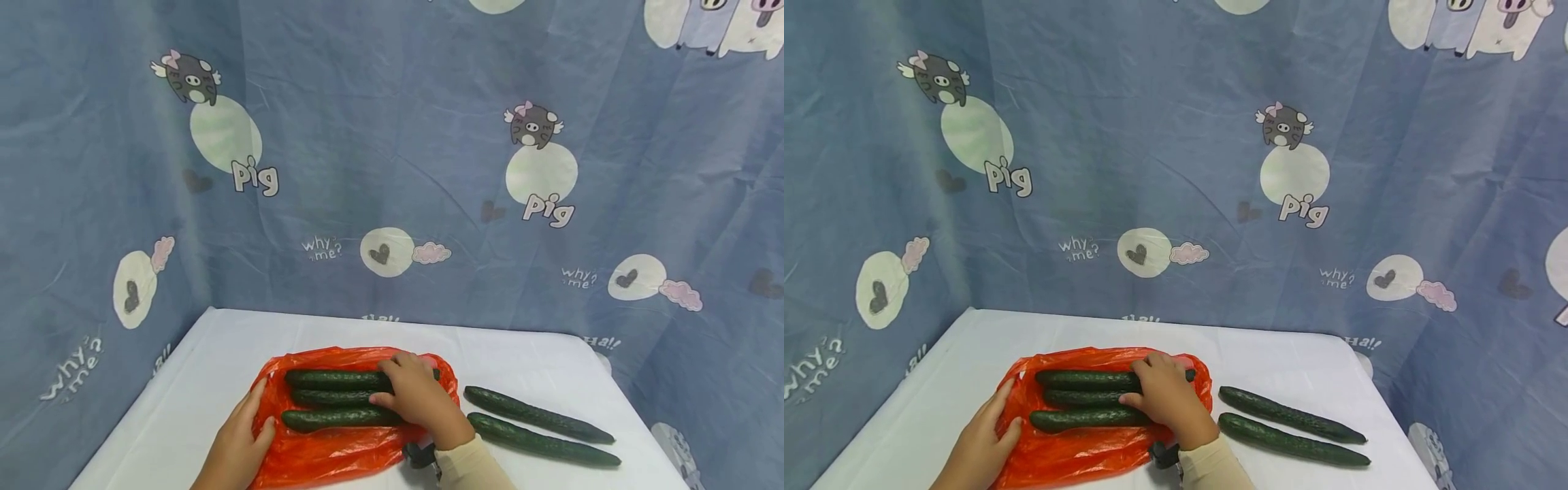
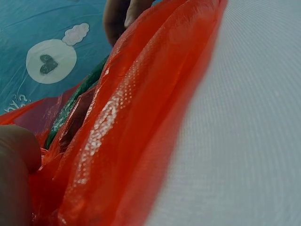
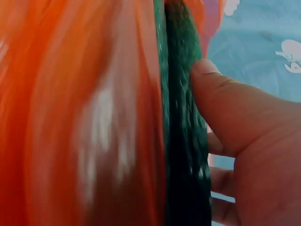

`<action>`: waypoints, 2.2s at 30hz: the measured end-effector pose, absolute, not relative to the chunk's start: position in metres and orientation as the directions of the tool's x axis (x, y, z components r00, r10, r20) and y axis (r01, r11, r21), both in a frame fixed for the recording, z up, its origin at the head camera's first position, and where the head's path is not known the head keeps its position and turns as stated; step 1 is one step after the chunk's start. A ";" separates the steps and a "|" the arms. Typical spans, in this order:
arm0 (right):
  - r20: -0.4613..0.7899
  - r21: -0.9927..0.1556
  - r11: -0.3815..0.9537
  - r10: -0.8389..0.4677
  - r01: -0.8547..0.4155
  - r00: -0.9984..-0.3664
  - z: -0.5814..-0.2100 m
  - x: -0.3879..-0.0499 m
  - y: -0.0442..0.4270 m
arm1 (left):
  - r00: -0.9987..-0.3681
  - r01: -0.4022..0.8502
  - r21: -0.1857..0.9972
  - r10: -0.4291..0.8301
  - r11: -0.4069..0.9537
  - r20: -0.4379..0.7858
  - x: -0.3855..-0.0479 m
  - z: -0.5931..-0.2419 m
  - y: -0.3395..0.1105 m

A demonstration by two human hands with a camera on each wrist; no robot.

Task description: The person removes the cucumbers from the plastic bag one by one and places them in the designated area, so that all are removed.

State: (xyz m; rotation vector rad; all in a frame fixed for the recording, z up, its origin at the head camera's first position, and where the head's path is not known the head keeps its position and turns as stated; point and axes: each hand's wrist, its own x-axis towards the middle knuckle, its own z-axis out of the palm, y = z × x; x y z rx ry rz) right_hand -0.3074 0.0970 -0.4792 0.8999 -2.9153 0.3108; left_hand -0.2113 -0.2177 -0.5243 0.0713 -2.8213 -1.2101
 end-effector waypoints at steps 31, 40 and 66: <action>0.254 -0.196 0.882 -0.376 -0.428 -0.891 -0.512 -0.311 0.039 | -0.991 0.024 0.686 -0.075 0.727 0.114 -0.214 -0.524 -0.216; 0.290 -0.180 0.885 -0.369 -0.429 -0.883 -0.513 -0.310 0.040 | -0.991 0.015 0.687 -0.083 0.726 0.109 -0.214 -0.524 -0.215; 0.305 -0.196 0.878 -0.369 -0.437 -0.878 -0.501 -0.302 0.063 | -0.991 0.011 0.687 -0.082 0.727 0.102 -0.213 -0.526 -0.215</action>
